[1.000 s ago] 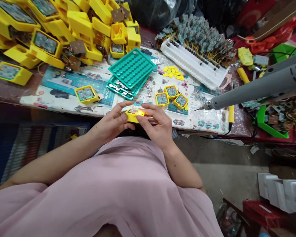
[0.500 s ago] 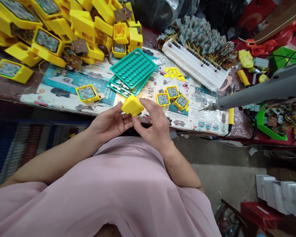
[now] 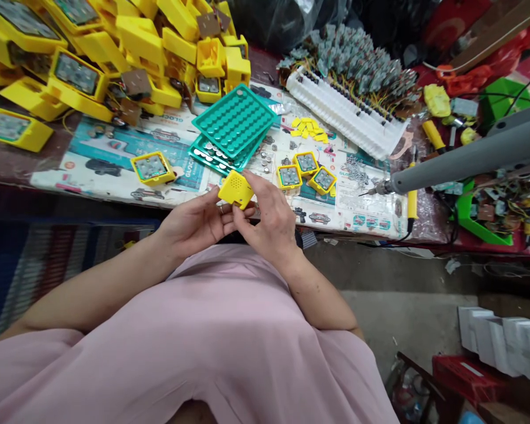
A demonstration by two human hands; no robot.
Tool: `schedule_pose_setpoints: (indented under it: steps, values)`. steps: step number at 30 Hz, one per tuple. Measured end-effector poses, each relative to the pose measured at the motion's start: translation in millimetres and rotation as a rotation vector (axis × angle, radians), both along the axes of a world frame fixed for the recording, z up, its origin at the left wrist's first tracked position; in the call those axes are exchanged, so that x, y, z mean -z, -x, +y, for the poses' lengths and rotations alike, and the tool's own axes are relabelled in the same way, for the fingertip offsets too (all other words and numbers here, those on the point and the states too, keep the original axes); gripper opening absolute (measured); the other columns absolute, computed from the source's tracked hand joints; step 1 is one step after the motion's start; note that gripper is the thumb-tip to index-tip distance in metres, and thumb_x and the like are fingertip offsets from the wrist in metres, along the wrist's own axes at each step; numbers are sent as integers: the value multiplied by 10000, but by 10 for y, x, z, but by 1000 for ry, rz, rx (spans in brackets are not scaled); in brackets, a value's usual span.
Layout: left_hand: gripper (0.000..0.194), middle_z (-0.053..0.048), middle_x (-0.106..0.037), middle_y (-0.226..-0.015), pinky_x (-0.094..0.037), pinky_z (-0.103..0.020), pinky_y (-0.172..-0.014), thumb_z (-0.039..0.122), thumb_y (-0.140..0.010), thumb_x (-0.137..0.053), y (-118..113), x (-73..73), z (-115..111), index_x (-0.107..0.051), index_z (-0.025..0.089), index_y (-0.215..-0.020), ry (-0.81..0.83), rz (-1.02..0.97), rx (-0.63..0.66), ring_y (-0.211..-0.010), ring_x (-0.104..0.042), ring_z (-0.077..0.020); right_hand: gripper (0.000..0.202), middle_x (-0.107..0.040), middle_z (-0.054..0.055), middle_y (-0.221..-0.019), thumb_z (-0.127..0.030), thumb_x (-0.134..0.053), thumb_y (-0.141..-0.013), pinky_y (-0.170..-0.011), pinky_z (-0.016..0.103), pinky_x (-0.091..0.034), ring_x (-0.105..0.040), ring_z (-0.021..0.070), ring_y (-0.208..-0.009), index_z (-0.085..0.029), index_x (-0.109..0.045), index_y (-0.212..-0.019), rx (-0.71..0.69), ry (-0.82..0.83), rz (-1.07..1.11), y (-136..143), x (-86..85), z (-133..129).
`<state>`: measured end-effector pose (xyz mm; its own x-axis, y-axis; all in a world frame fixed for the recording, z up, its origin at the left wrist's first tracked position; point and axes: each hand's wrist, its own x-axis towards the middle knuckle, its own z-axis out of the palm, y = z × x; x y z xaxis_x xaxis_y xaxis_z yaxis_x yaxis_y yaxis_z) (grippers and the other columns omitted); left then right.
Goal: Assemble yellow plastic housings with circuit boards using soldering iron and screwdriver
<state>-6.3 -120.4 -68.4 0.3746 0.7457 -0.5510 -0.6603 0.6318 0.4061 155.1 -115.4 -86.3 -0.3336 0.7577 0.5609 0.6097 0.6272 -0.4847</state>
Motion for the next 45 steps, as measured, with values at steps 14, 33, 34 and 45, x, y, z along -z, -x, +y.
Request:
schedule_pose_setpoints:
  steps: [14,33,34,45]
  values:
    - [391,51,-691,-1221,-533,-378,-967,494,-832,-727,418,66,-67,-609,392,-1191,-727,688,-63,-1099,-667,-199,544,-540,111,-1465,-403,-509,-945,-1171,472,-403,-461,237,-1401,-230,-378,-1443,-128,164,-137,-164,-53,148]
    - [506,-22,-604,-1392,-492,-419,-1074,199,-835,-699,669,46,24,-593,310,-1317,-1515,1604,-144,-1229,-607,-255,579,-745,42,-987,-741,-479,-865,-570,268,-584,-720,170,-817,-251,-624,-1139,-248,1051,790,-295,-270,301]
    - [438,-46,-633,-1341,-515,-396,-1038,199,-852,-676,589,58,26,-616,284,-1277,-1521,1557,-106,-1187,-632,-242,573,-748,44,-979,-736,-479,-864,-532,245,-564,-716,161,-786,-251,-614,-1136,-256,1142,866,-257,-255,280]
    - [397,-120,-612,-1372,-492,-380,-1062,227,-897,-582,206,124,-5,-608,202,-1292,-1326,1316,13,-1269,-583,-237,383,-745,-9,-891,-535,-741,-780,-467,146,-511,-720,130,-776,-241,-647,-1008,-86,1284,1216,-41,-49,182]
